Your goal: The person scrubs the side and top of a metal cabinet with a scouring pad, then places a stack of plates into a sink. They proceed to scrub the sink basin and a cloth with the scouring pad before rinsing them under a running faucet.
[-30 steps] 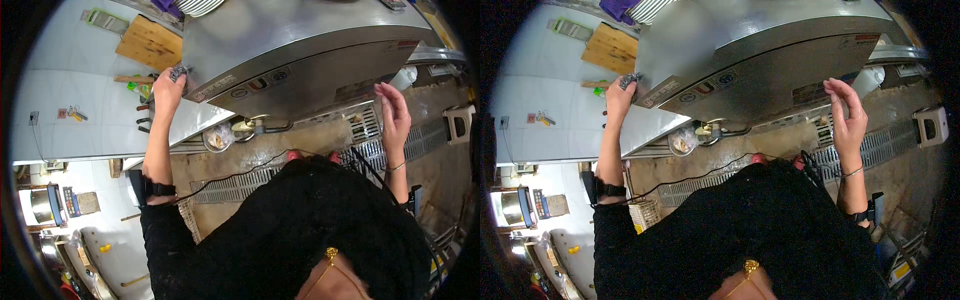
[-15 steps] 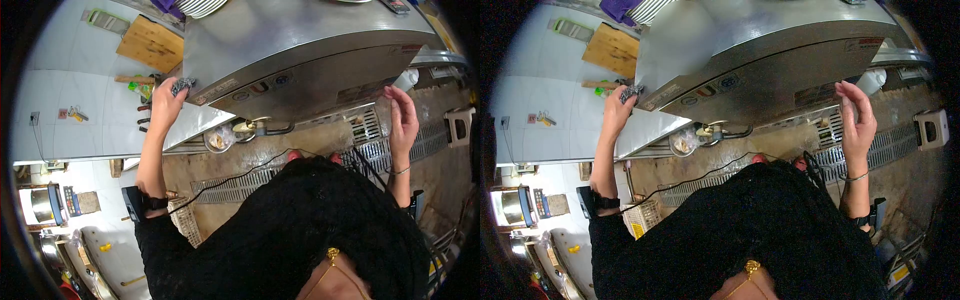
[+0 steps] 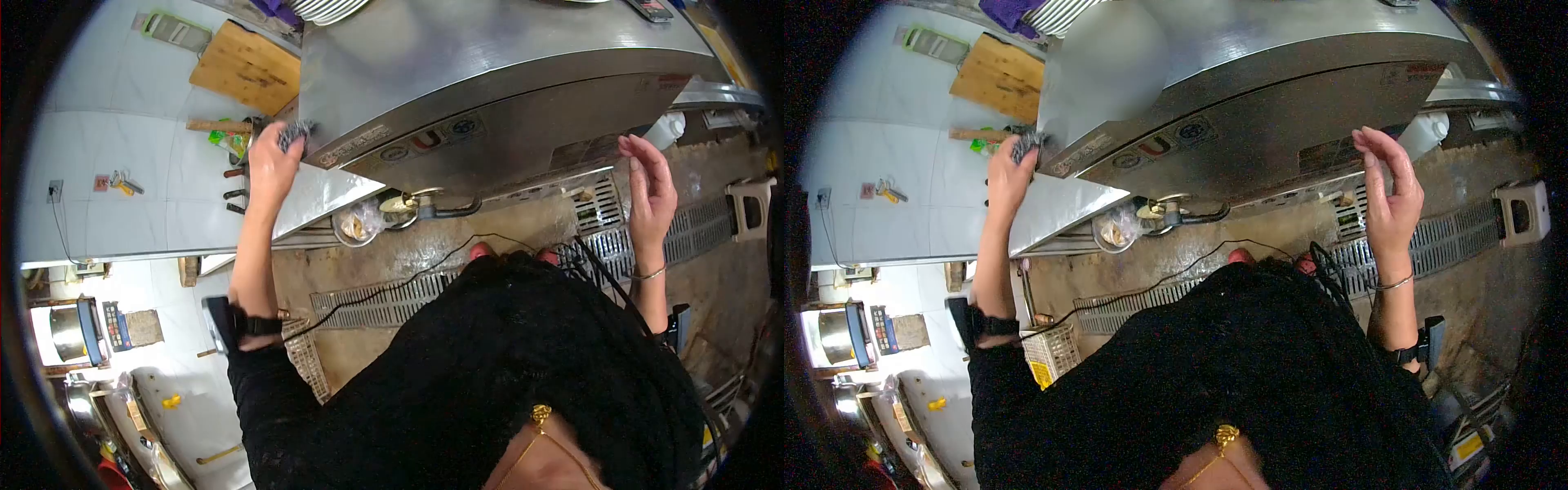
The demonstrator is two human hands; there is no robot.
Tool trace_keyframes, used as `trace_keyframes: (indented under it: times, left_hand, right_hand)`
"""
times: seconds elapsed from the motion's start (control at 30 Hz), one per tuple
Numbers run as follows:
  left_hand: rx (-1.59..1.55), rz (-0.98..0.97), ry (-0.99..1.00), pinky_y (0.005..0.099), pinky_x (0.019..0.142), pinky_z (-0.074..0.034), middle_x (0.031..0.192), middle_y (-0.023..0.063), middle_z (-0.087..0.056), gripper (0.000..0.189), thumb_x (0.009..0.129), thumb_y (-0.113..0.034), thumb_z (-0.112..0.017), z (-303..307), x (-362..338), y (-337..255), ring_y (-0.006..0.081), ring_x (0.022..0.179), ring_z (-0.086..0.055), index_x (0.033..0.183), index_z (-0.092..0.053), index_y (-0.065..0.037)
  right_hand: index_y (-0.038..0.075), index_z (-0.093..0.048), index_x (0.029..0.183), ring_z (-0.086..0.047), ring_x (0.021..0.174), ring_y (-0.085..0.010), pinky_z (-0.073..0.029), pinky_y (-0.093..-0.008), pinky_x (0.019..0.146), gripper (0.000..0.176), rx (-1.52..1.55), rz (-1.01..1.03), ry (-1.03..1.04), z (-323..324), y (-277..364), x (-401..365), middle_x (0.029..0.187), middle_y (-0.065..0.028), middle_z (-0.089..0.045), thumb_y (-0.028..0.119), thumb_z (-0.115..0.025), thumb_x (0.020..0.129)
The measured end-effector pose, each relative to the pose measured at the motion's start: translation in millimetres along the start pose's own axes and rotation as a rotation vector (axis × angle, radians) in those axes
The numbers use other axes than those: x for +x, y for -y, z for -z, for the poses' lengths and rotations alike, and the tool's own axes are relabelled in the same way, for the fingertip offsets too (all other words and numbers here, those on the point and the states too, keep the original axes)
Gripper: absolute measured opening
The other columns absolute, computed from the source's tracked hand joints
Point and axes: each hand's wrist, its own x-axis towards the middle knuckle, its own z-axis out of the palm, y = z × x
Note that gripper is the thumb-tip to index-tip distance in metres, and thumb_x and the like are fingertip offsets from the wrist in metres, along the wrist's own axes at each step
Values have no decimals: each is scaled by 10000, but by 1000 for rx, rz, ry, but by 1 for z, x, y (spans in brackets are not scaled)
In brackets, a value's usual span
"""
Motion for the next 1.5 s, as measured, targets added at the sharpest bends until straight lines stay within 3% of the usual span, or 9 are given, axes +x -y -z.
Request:
trace_keyframes:
  times: [0.17, 0.3, 0.37, 0.43, 0.53, 0.7, 1.07, 1.33, 1.5]
  left_hand:
    - [-5, 50, 106, 411, 754, -461, 919, 230, -603, 269, 742, -137, -648, 10, -5, -16, 400, 861, -574, 934, -588, 41]
    - [2, 92, 137, 421, 767, -459, 939, 228, -610, 280, 736, -131, -642, -8, 31, -22, 407, 869, -580, 952, -592, 39]
    - [-79, -122, -9, 426, 766, -463, 903, 218, -610, 234, 734, -126, -637, -34, 50, -49, 396, 853, -583, 907, -592, 26]
    - [-193, -262, -47, 424, 760, -463, 892, 204, -598, 198, 729, -89, -632, -40, 64, -115, 389, 851, -578, 888, -586, 18]
    - [-249, -429, 35, 441, 747, -451, 887, 183, -580, 197, 710, -34, -627, -43, 75, -187, 383, 856, -564, 891, -569, 16]
    - [-269, -473, -1, 463, 741, -439, 900, 204, -580, 187, 724, -50, -607, -64, 116, -173, 393, 838, -553, 889, -565, 26]
    - [-210, -109, -35, 467, 749, -454, 829, 223, -620, 196, 699, -113, -624, -121, 206, -164, 399, 835, -589, 873, -613, -24]
    - [-375, -575, 7, 424, 761, -437, 863, 143, -554, 217, 674, -18, -602, -78, 130, -232, 347, 854, -531, 888, -568, -25]
    - [-456, -494, 53, 414, 754, -433, 836, 150, -559, 204, 653, -18, -588, -56, 100, -195, 355, 840, -537, 856, -565, -6]
  right_hand:
    - [-33, -569, 1120, -596, 1016, -182, -450, -301, 906, 234, -152, 104, -22, 14, 13, 9, 1089, -129, -629, -4, -509, 895]
    - [-38, -485, 1229, -472, 1204, -325, -358, -429, 1025, 322, -242, 608, -135, 37, 68, 45, 1256, -199, -517, 35, -436, 919]
    - [-46, -423, 1278, -420, 1238, -386, -324, -488, 1047, 395, -201, 921, -247, 56, 101, 71, 1304, -252, -449, 116, -459, 919]
    - [-52, -415, 1269, -426, 1232, -395, -306, -499, 1047, 501, 279, 1276, -65, 67, 120, 90, 1299, -271, -444, 253, -542, 893]
    - [-53, -412, 1271, -424, 1234, -395, -305, -499, 1048, 499, 374, 1456, -22, 63, 148, 101, 1301, -272, -440, 250, -538, 895]
    - [-56, -408, 1274, -420, 1236, -397, -303, -499, 1050, 496, 325, 1566, -38, 79, 179, 105, 1305, -274, -435, 244, -531, 898]
    - [-61, -398, 1281, -412, 1241, -400, -300, -499, 1054, 491, 279, 1716, 34, 120, 212, 120, 1313, -278, -422, 232, -515, 905]
    - [-64, -391, 1286, -405, 1245, -402, -298, -500, 1058, 487, 236, 1706, 37, 128, 210, 129, 1319, -281, -413, 223, -504, 910]
    - [-67, -386, 1289, -402, 1247, -403, -296, -500, 1060, 484, 251, 1687, 45, 121, 205, 124, 1323, -283, -407, 217, -496, 913]
